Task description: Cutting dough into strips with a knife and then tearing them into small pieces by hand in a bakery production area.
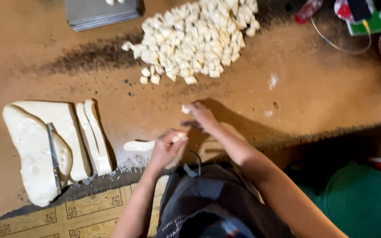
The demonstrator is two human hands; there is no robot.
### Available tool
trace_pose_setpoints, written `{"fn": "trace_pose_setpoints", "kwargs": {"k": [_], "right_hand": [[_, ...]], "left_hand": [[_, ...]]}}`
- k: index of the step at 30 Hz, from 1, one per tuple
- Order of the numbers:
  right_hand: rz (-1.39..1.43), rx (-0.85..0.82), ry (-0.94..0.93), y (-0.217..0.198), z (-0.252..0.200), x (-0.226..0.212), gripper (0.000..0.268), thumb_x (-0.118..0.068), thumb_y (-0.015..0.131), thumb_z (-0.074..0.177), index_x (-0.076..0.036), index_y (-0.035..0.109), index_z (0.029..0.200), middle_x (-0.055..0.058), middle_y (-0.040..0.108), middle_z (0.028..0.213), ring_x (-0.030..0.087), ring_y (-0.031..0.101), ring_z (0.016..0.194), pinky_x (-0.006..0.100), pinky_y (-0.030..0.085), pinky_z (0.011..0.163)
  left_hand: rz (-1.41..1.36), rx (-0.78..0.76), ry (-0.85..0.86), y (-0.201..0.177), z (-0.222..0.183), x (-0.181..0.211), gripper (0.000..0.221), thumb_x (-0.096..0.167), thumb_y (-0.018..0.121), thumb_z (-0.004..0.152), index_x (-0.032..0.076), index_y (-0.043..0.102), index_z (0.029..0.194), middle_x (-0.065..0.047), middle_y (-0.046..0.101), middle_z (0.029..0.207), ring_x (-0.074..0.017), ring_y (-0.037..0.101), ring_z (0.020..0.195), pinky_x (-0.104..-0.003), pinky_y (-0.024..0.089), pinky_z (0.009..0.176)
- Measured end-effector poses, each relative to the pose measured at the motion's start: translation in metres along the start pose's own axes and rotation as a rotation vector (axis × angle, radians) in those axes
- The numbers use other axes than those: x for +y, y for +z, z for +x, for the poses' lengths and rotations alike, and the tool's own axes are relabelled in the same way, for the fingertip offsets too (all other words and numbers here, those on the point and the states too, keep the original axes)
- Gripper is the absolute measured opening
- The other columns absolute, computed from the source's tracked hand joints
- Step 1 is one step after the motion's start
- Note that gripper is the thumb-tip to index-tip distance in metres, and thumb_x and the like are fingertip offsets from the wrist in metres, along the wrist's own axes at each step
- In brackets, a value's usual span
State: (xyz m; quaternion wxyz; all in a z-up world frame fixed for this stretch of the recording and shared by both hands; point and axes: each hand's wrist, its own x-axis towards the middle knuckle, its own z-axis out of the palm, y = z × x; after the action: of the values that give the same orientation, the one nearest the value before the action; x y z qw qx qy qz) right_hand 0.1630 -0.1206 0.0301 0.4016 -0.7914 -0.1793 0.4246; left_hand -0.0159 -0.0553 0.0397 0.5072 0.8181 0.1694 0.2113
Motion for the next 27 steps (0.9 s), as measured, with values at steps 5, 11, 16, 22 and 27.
{"fn": "trace_pose_setpoints", "kwargs": {"k": [5,11,16,22,27], "right_hand": [[-0.298,-0.106,-0.897,0.015,-0.016,0.0,0.034,-0.029,0.072,0.09,-0.011,0.059,0.116,0.02,0.063,0.104,0.043,0.066,0.098,0.052,0.053,0.085],[-0.272,0.116,-0.964,0.045,0.025,0.047,0.021,-0.034,0.067,0.094,-0.017,0.064,0.105,0.01,0.068,0.083,0.034,0.07,0.08,0.043,0.056,0.075],[-0.702,0.238,-0.611,0.017,0.052,0.063,0.039,-0.051,0.054,0.097,-0.013,0.056,0.09,0.015,0.07,0.074,0.035,0.073,0.077,0.047,0.057,0.07],[-0.585,0.066,-0.659,0.015,-0.016,0.009,0.065,-0.041,0.073,0.09,-0.007,0.052,0.141,0.026,0.061,0.125,0.048,0.061,0.119,0.06,0.053,0.097],[-0.22,0.195,-1.0,0.038,-0.014,0.012,0.012,-0.021,0.072,0.093,-0.013,0.069,0.102,0.007,0.063,0.083,0.031,0.068,0.081,0.036,0.056,0.073]], "left_hand": [[0.147,-0.033,-0.006,-0.019,0.024,-0.012,0.09,-0.017,0.062,0.075,0.007,0.034,0.157,-0.034,0.042,0.141,-0.0537,0.056,0.12,-0.056,0.051,0.103],[0.117,0.026,-0.089,0.022,0.022,-0.095,0.023,0.007,0.067,0.076,0.006,0.065,0.1,-0.019,0.063,0.093,-0.0433,0.064,0.083,-0.048,0.052,0.073],[0.259,-0.203,0.058,0.026,0.006,-0.089,0.007,0.014,0.07,0.079,0.016,0.077,0.081,-0.008,0.074,0.073,-0.0313,0.074,0.072,-0.04,0.058,0.07],[0.117,-0.152,-0.158,-0.019,0.034,-0.055,0.073,-0.005,0.067,0.079,0.007,0.049,0.15,-0.032,0.055,0.139,-0.0557,0.046,0.133,-0.061,0.035,0.116],[0.09,-0.121,-0.102,-0.015,0.044,-0.06,0.058,0.001,0.063,0.083,0.008,0.061,0.141,-0.026,0.072,0.111,-0.0465,0.067,0.108,-0.052,0.053,0.091]]}}
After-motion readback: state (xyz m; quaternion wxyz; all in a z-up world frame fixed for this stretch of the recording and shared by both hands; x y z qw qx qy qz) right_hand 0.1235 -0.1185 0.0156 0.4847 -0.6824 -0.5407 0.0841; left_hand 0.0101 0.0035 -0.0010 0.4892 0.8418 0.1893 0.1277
